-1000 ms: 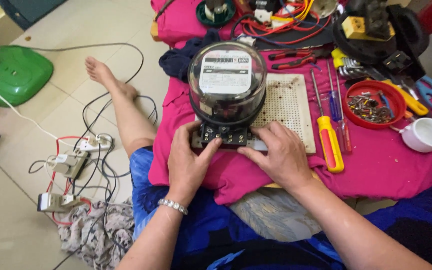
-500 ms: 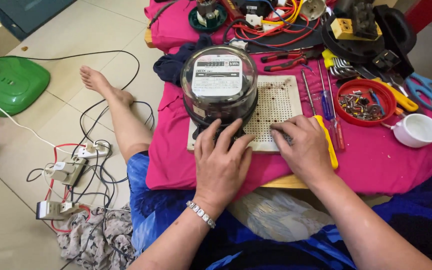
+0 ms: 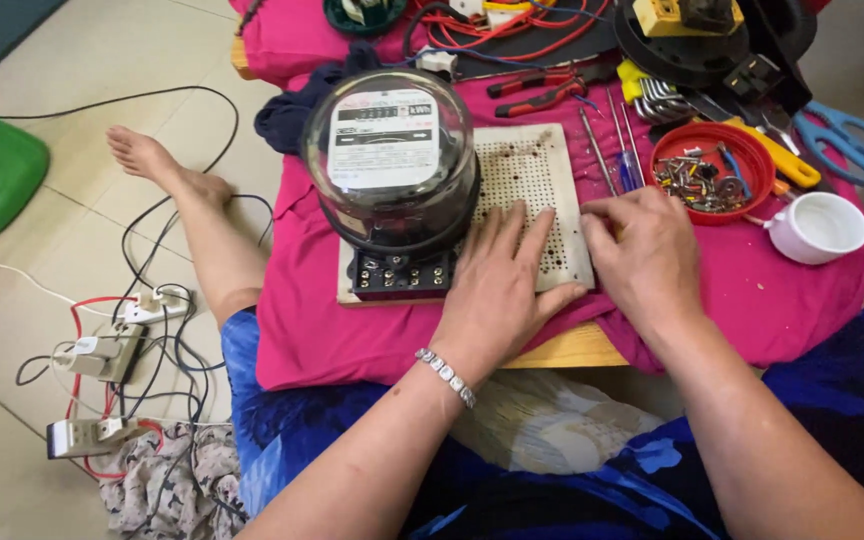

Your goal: The person uses a yellow screwdriver to tighten screws on the terminal block of an electrical meter mounted on a perforated board. They rotate the meter to access different sides and continue tightening the connections.

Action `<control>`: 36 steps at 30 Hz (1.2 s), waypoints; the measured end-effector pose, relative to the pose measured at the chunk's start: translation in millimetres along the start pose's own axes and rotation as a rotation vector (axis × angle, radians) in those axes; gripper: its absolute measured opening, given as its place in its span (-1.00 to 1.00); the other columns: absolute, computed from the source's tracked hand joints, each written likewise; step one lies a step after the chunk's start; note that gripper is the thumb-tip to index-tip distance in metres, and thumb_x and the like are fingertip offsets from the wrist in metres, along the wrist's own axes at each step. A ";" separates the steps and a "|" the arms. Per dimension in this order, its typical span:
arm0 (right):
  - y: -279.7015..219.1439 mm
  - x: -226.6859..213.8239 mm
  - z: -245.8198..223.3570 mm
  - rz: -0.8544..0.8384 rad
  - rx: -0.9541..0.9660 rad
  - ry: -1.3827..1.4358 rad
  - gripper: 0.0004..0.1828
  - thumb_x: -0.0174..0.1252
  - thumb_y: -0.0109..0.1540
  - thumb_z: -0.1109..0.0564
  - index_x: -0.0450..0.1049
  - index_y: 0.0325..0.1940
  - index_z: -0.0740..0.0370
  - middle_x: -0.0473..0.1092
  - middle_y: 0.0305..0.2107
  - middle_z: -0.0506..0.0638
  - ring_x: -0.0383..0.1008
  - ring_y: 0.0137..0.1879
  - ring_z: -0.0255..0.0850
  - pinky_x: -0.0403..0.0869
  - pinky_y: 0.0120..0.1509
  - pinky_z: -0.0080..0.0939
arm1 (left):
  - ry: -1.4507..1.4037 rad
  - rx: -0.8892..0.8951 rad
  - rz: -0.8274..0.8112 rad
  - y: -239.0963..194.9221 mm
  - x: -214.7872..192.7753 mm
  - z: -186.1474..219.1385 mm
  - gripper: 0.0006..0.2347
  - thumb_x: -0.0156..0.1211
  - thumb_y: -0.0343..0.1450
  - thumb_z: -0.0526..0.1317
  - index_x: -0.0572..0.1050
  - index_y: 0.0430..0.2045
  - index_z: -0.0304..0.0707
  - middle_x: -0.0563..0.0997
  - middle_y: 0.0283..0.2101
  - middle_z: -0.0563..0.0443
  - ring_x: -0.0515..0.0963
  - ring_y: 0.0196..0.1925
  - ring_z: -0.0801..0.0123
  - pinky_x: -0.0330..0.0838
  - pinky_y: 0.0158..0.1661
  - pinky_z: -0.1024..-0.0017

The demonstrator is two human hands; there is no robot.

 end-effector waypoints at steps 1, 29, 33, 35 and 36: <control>1.9 -1.9 2.7 -0.004 0.007 -0.002 -0.86 0.32 0.25 0.00 0.69 -0.12 -0.09 0.46 -0.31 0.06 0.48 -0.11 0.11 0.43 0.07 0.07 | -0.004 0.001 -0.007 -0.8 5.7 -0.7 -0.31 0.18 0.40 0.16 0.24 0.36 -0.28 0.33 0.34 -0.49 0.29 0.41 -0.39 0.06 0.40 -0.17; 15.7 -9.7 7.8 -0.014 0.207 0.121 -0.80 0.25 0.30 0.07 0.69 -0.11 0.19 0.45 -0.36 0.02 0.38 -0.43 -0.15 0.35 -0.38 -0.11 | 0.149 0.058 0.181 -8.7 14.8 -1.4 -0.37 0.10 0.39 0.23 0.39 0.24 -0.23 0.36 0.37 -0.31 0.24 0.46 -0.25 0.07 0.40 0.00; 14.4 -12.8 4.3 -0.019 0.216 0.160 -0.79 0.23 0.30 0.09 0.68 -0.11 0.24 0.44 -0.34 0.02 0.34 -0.46 -0.18 0.32 -0.42 -0.14 | 0.149 0.065 0.187 -10.4 15.2 -1.7 -0.39 0.12 0.39 0.22 0.42 0.22 -0.20 0.36 0.36 -0.27 0.26 0.45 -0.20 0.09 0.39 0.02; 10.2 -7.9 14.0 0.000 0.204 0.165 -0.81 0.26 0.29 0.04 0.69 -0.09 0.08 0.47 -0.34 0.06 0.45 -0.31 -0.08 0.39 -0.26 -0.08 | 0.155 0.053 0.153 -10.4 18.7 -5.1 -0.40 0.06 0.41 0.25 0.41 0.24 -0.12 0.37 0.36 -0.22 0.25 0.46 -0.16 0.08 0.40 0.02; 8.5 -5.7 18.8 0.016 0.193 0.172 -0.83 0.28 0.29 -0.01 0.70 -0.07 -0.08 0.49 -0.33 0.10 0.55 -0.15 0.02 0.46 -0.09 -0.02 | 0.162 0.038 0.116 -9.9 21.4 -7.4 -0.41 0.01 0.43 0.28 0.39 0.26 -0.05 0.38 0.36 -0.18 0.25 0.48 -0.12 0.08 0.42 0.02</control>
Point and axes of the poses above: each hand's wrist, its own y-axis towards the middle knuckle, its own x-axis out of the palm, z = x × y, the point moved 5 cm from there along y, towards the middle knuckle
